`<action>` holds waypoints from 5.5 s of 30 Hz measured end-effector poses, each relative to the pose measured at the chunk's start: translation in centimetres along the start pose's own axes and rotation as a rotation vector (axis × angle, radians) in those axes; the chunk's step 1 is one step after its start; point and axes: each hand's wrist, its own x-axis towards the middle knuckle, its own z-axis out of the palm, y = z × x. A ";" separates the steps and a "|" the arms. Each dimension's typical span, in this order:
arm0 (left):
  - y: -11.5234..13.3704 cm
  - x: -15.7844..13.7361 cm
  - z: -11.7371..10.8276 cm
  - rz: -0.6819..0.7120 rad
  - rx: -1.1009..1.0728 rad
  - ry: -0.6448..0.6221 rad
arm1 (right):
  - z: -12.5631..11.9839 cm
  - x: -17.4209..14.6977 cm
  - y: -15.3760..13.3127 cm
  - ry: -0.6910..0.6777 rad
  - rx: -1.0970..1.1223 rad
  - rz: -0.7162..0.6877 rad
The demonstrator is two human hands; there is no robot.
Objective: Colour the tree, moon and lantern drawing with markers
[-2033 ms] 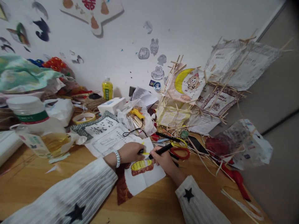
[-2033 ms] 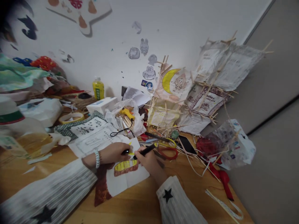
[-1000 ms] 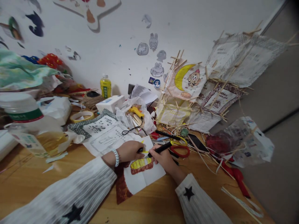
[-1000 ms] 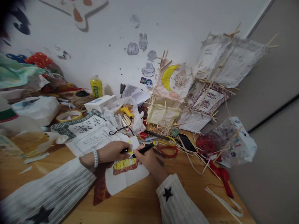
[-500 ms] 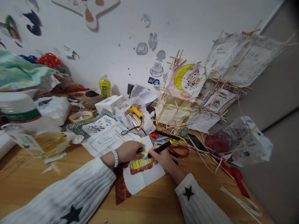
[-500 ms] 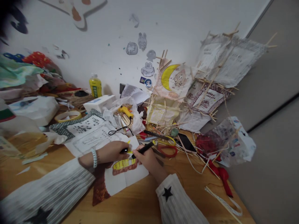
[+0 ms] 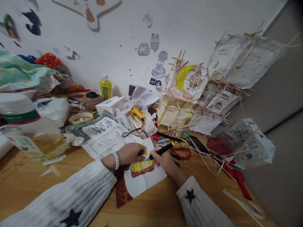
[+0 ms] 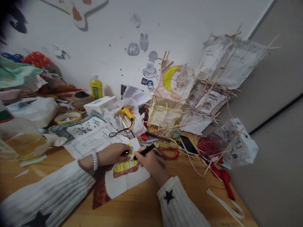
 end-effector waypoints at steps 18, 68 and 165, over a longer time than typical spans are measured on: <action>-0.1 0.1 0.2 -0.010 -0.013 0.006 | 0.0 -0.1 -0.1 0.015 -0.041 0.006; 0.1 0.0 0.0 -0.015 0.009 -0.013 | 0.0 0.3 0.1 0.064 -0.061 0.008; 0.0 0.2 0.2 0.012 0.028 0.001 | -0.1 -0.1 0.1 -0.022 -0.032 0.011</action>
